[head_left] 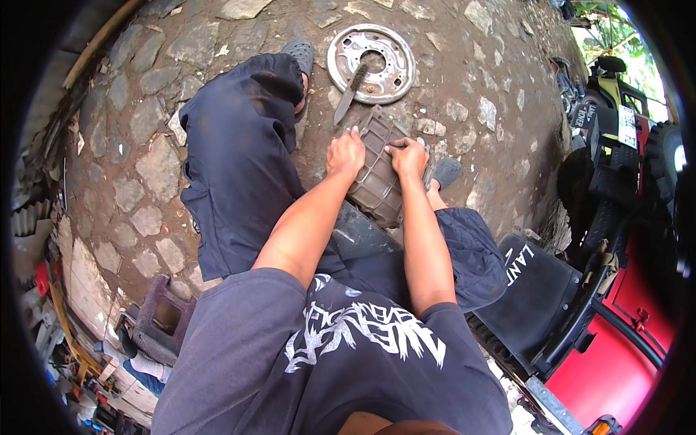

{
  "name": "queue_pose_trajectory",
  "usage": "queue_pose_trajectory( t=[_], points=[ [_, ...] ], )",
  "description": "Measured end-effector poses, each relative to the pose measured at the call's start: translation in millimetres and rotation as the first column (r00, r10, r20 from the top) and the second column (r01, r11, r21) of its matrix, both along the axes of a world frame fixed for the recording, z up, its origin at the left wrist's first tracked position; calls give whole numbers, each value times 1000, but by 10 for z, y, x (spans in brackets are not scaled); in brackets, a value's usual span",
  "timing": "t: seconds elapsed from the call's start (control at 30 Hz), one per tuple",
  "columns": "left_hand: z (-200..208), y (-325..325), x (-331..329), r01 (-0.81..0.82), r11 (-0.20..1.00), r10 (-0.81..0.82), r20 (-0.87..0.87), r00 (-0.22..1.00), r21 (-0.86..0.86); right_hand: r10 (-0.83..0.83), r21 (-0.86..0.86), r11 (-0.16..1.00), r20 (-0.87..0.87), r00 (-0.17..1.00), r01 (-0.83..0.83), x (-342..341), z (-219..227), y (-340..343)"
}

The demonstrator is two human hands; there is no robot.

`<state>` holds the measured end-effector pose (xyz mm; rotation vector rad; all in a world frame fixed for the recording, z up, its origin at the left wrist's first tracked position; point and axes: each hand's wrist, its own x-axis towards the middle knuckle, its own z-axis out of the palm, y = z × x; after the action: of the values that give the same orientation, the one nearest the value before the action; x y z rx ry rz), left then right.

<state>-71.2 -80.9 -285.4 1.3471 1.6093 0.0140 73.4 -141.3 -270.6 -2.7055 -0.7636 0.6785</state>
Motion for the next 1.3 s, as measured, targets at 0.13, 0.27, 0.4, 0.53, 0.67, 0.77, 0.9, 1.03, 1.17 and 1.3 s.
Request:
queue_pose_trajectory(
  t=[0.13,0.27,0.4,0.53,0.67,0.77,0.9,1.03,1.17,1.3],
  points=[
    [0,12,-18,-13,1000,13,-15,1000,-6,-30,109,994,7,1000,29,-159,7,-117],
    [19,35,-8,-8,1000,8,-7,1000,2,-23,101,995,-7,1000,24,-120,17,-120],
    [18,23,-16,17,1000,-17,-15,1000,-22,-29,88,996,47,998,25,-75,-51,-43],
    [-19,53,-19,1,1000,-1,-21,1000,-18,-41,71,996,-83,996,47,-44,-113,-240],
    [-15,19,-24,6,1000,-6,-5,1000,-18,-60,53,997,-30,998,62,-67,-3,-168],
    [-25,10,-11,-14,1000,14,-10,1000,4,-76,88,993,-15,997,77,-66,-74,-74],
    [-40,24,0,-22,1000,23,-17,1000,13,-72,95,992,-77,994,80,-54,-99,-274],
    [-15,15,6,-5,1000,5,-18,1000,-2,-7,-11,1000,1,1000,7,4,-48,-198],
    [13,24,8,-10,1000,9,-35,999,-16,-9,70,998,29,1000,7,-45,-116,-142],
    [-33,65,7,-5,1000,5,-27,1000,0,19,51,999,-36,999,-17,-32,-45,-307]
  ],
)
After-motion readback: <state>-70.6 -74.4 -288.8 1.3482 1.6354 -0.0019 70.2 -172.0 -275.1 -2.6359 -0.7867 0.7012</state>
